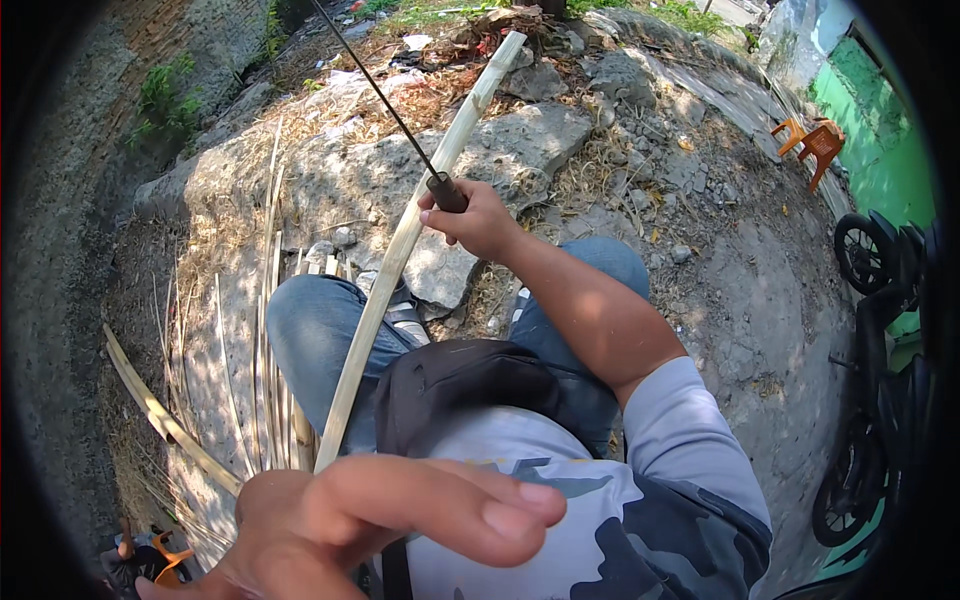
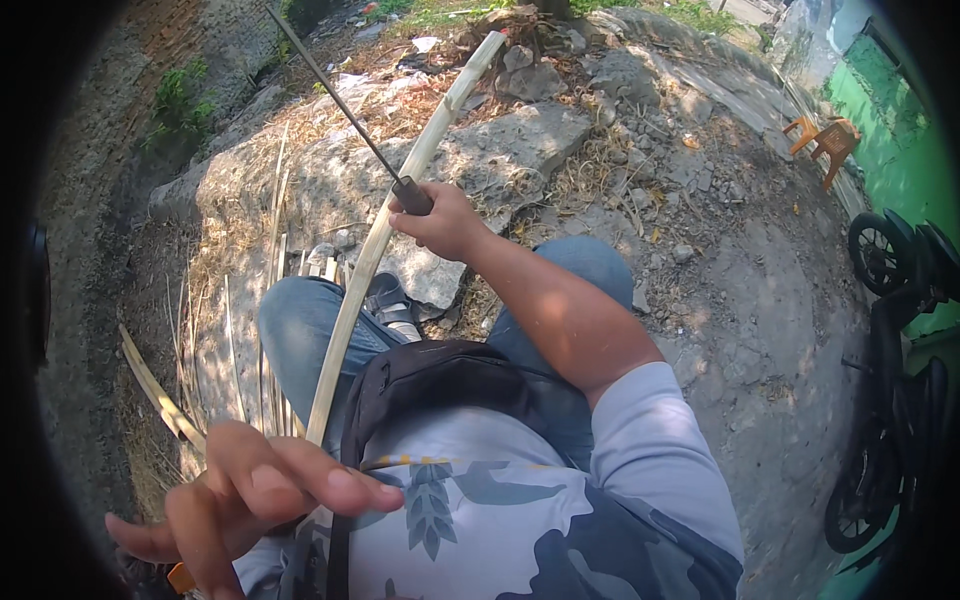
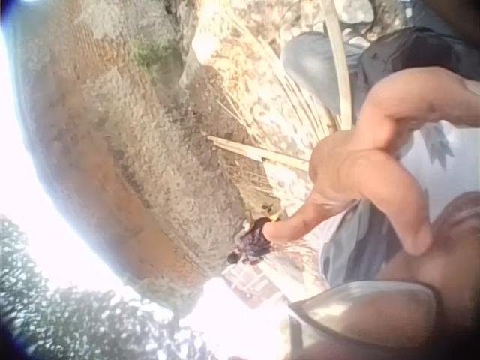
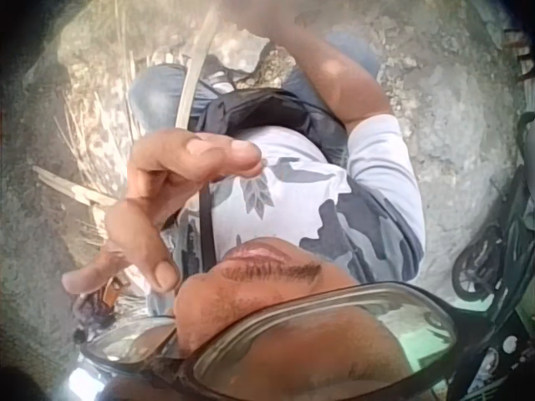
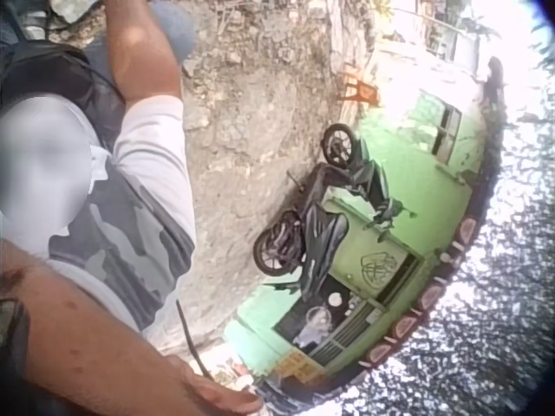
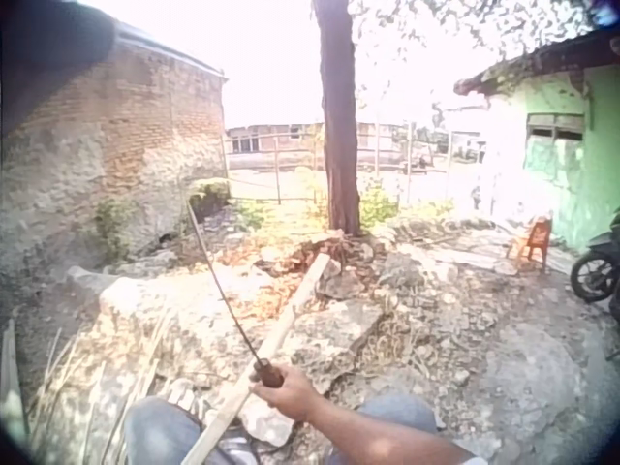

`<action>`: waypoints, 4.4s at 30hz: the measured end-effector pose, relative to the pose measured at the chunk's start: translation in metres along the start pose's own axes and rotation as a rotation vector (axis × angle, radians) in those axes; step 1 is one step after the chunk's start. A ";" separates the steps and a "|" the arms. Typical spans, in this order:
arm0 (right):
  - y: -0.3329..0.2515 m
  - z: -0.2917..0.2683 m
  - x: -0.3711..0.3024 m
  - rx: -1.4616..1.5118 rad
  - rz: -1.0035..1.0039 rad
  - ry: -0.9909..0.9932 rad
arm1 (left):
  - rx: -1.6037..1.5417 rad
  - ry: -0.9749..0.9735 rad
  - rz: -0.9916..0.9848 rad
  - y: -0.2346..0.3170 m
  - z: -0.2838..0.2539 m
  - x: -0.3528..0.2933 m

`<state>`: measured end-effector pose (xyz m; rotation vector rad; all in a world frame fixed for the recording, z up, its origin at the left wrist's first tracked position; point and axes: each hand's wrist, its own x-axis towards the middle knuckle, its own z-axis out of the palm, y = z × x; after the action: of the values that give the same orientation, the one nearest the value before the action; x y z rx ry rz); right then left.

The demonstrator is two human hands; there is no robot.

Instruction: The person scrapes and smooths bamboo strips using a machete.

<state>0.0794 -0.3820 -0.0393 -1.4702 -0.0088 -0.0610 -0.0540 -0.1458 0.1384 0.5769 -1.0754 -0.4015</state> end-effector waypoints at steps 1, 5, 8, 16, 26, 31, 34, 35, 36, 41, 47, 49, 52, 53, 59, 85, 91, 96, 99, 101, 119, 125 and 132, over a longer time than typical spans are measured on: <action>-0.004 0.003 0.000 0.001 -0.004 0.000 | 0.116 0.028 -0.104 0.013 -0.005 0.002; -0.006 -0.004 -0.007 -0.005 -0.009 0.045 | 1.163 0.200 -0.528 0.031 -0.060 -0.031; -0.020 0.002 -0.009 -0.004 -0.001 0.014 | 1.891 0.132 -0.533 0.021 -0.084 -0.095; -0.043 0.013 -0.018 0.112 -0.069 -0.012 | 1.964 0.343 -0.695 0.011 -0.068 -0.159; -0.054 0.003 -0.023 0.057 -0.152 0.048 | 2.025 0.503 -0.788 0.024 -0.068 -0.176; -0.051 -0.003 -0.019 -0.148 -0.191 0.103 | 1.926 0.634 -0.859 0.031 -0.089 -0.176; -0.054 -0.009 -0.016 -0.603 -0.416 0.180 | 1.891 0.716 -0.951 0.035 -0.102 -0.167; -0.055 -0.011 -0.018 -0.738 -0.366 0.167 | 1.882 0.725 -0.922 0.035 -0.105 -0.163; -0.054 -0.009 -0.019 -0.735 -0.367 0.171 | 1.873 0.732 -0.894 0.036 -0.109 -0.159; -0.037 0.003 -0.021 -1.201 -0.424 0.011 | 1.801 0.750 -0.843 0.025 -0.131 -0.146; -0.025 0.001 -0.010 -1.384 -0.484 -0.190 | 1.898 0.607 -0.880 0.014 -0.143 -0.147; -0.035 -0.015 -0.003 -1.326 -0.271 -0.051 | 1.861 0.666 -0.814 0.014 -0.141 -0.152; -0.032 -0.041 0.009 -1.051 -0.132 0.239 | 1.828 0.698 -0.817 0.013 -0.147 -0.160; -0.029 -0.049 0.012 -1.053 -0.132 0.238 | 1.826 0.700 -0.818 0.013 -0.148 -0.160; -0.021 -0.037 0.001 -1.023 -0.138 0.189 | 1.729 0.751 -0.912 0.018 -0.149 -0.154; -0.019 0.011 -0.007 -1.444 -0.406 -0.396 | 1.717 0.671 -0.961 0.023 -0.161 -0.155; -0.035 -0.020 0.008 -1.276 -0.053 -0.212 | 1.571 0.708 -0.888 0.019 -0.158 -0.151; -0.024 -0.014 -0.002 -1.289 -0.083 -0.156 | 1.650 0.645 -0.994 0.027 -0.163 -0.150; -0.033 -0.013 -0.007 -1.334 -0.073 -0.191 | 1.684 0.628 -1.040 0.029 -0.160 -0.147; -0.032 -0.005 -0.008 -1.354 -0.111 -0.222 | 1.688 0.637 -1.044 0.027 -0.158 -0.147; -0.028 -0.008 -0.008 -1.359 -0.206 -0.185 | 1.679 0.693 -1.037 0.025 -0.162 -0.150; -0.026 0.014 -0.004 -1.458 -0.304 -0.314 | 1.750 0.637 -1.074 0.027 -0.163 -0.148; -0.012 -0.079 0.022 -1.000 -0.090 0.395 | 1.666 0.631 -0.996 0.028 -0.164 -0.153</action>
<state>0.0980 -0.4629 -0.0349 -2.4302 0.3166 -0.4835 0.0301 0.0033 -0.0100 2.5552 -0.1866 -0.0293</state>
